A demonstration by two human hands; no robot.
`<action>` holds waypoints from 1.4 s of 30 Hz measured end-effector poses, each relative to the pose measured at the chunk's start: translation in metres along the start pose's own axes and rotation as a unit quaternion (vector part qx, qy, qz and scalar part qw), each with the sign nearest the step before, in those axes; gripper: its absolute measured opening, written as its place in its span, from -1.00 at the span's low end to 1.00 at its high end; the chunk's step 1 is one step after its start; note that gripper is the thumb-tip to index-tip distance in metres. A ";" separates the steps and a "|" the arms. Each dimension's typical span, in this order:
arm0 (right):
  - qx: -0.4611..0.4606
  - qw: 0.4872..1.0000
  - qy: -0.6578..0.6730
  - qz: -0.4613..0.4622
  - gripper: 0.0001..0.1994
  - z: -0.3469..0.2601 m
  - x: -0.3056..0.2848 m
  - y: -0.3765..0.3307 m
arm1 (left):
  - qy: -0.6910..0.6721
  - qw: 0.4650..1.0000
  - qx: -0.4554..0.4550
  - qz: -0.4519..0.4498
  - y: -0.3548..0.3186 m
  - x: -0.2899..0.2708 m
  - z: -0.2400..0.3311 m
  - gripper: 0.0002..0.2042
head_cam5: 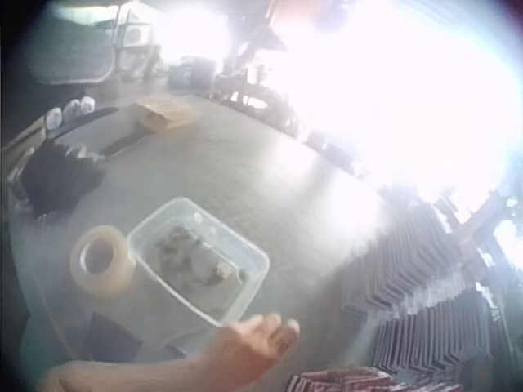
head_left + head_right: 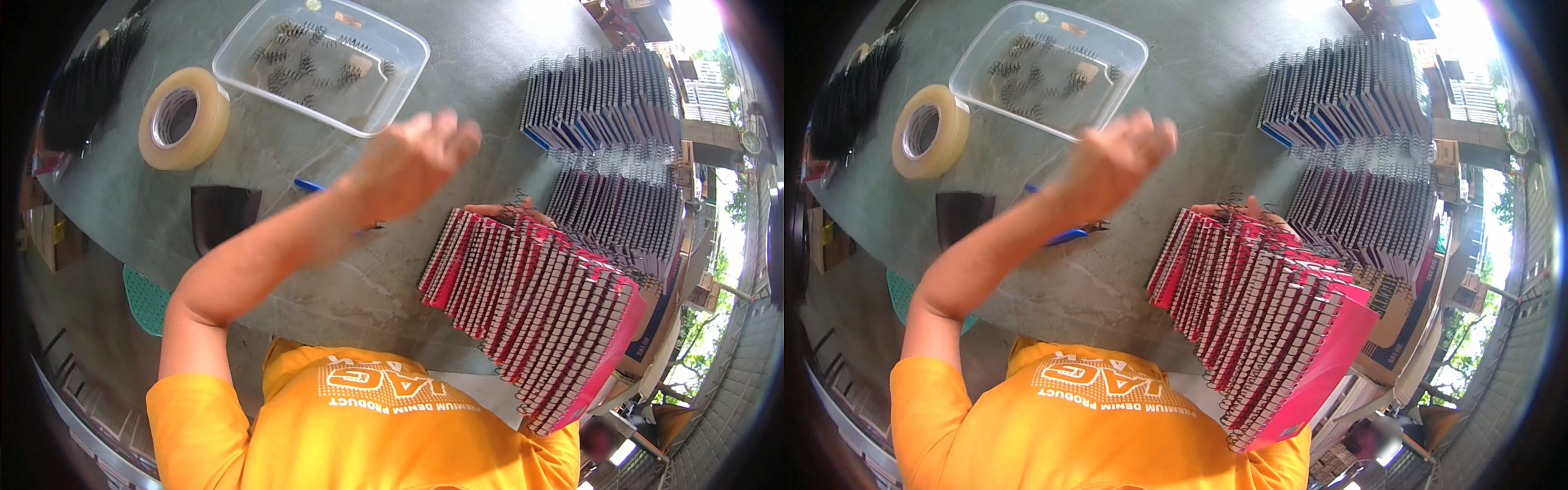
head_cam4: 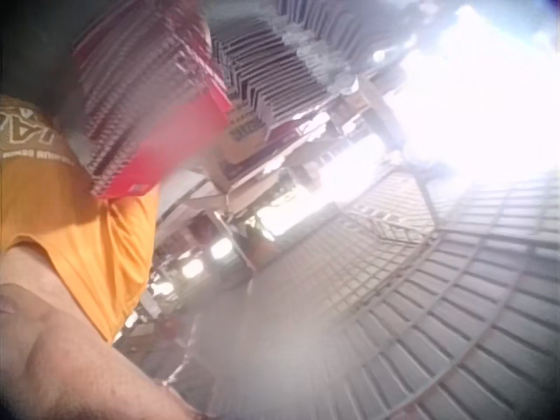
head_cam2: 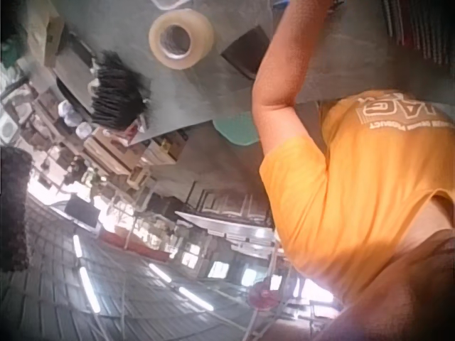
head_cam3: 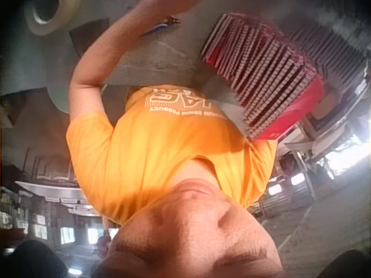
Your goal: The person trims the spiral wire of several notebooks using pliers and stacks them on a table.
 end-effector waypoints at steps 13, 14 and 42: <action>-0.041 0.999 0.016 0.007 -0.27 -0.025 0.051 0.008 | -0.083 0.937 0.013 -0.338 -0.094 -0.035 -0.021 -0.41; -0.049 0.999 0.016 -0.001 -0.27 -0.026 0.056 0.010 | -0.060 0.938 0.010 -0.342 -0.108 -0.031 -0.024 -0.37; -0.060 0.995 -0.078 -0.026 -0.59 -0.032 0.025 0.027 | -0.159 0.980 0.006 -0.115 -0.029 0.008 0.025 -0.68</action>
Point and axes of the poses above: each hand's wrist, its own y-axis towards the middle knuckle, its own x-axis out of the palm, z = x × y, the point moved 5 cm from there along y, towards the middle knuckle, and after that the axes turned 3 degrees about x, right-handed, at the moved point
